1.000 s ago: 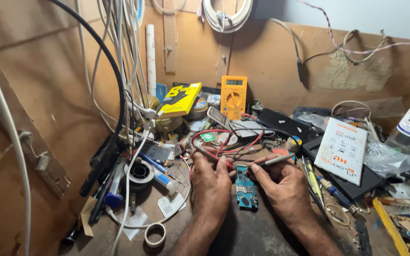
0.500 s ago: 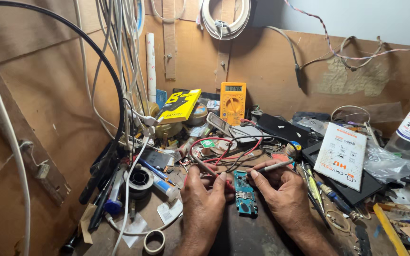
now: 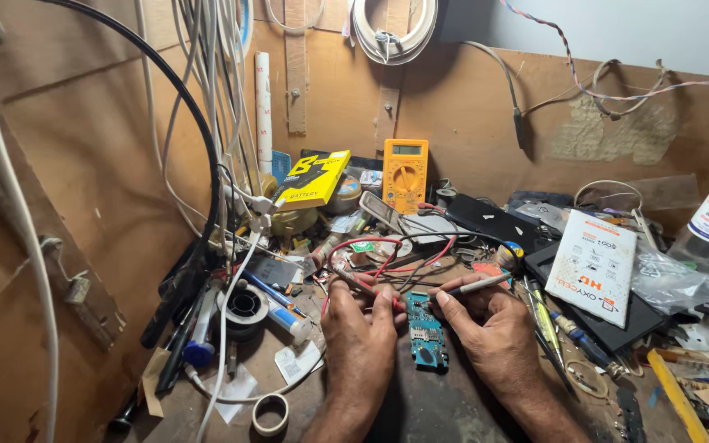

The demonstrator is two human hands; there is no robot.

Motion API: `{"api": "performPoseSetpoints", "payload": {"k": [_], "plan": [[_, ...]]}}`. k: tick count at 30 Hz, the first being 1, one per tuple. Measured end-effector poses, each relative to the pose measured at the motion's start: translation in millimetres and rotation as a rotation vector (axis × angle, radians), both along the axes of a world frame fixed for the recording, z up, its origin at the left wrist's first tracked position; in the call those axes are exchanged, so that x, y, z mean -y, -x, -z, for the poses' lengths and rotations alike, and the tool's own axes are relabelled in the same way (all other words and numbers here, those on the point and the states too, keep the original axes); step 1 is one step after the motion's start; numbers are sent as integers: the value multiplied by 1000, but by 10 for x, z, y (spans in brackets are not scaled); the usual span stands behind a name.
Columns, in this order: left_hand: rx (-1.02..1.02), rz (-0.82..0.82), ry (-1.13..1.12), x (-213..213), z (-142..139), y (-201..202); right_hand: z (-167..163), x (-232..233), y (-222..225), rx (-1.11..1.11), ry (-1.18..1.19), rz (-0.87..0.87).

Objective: The person uses a multimeter to test a small blue circuit board, then uses a screwdriver to adjust components on the board. They handle the board and a blue plastic frame, aligning and inspecting the parts on a cluttered workbench.

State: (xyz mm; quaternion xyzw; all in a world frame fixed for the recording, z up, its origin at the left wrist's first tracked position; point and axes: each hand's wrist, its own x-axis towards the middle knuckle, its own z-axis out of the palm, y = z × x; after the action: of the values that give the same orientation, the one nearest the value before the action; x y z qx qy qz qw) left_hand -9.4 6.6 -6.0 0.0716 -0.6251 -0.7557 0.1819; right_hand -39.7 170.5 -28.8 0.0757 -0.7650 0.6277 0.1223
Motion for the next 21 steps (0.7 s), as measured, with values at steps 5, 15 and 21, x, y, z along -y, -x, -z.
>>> {"api": "performPoseSetpoints", "payload": {"k": [5, 15, 21], "plan": [[34, -46, 157, -7, 41, 45, -16, 1, 4, -13, 22, -35], [9, -61, 225, -16, 47, 19, -33, 5, -12, 3, -11, 3], [-12, -125, 374, -23, 8, -11, -20, -3, 0, -16, 9, -31]]}}
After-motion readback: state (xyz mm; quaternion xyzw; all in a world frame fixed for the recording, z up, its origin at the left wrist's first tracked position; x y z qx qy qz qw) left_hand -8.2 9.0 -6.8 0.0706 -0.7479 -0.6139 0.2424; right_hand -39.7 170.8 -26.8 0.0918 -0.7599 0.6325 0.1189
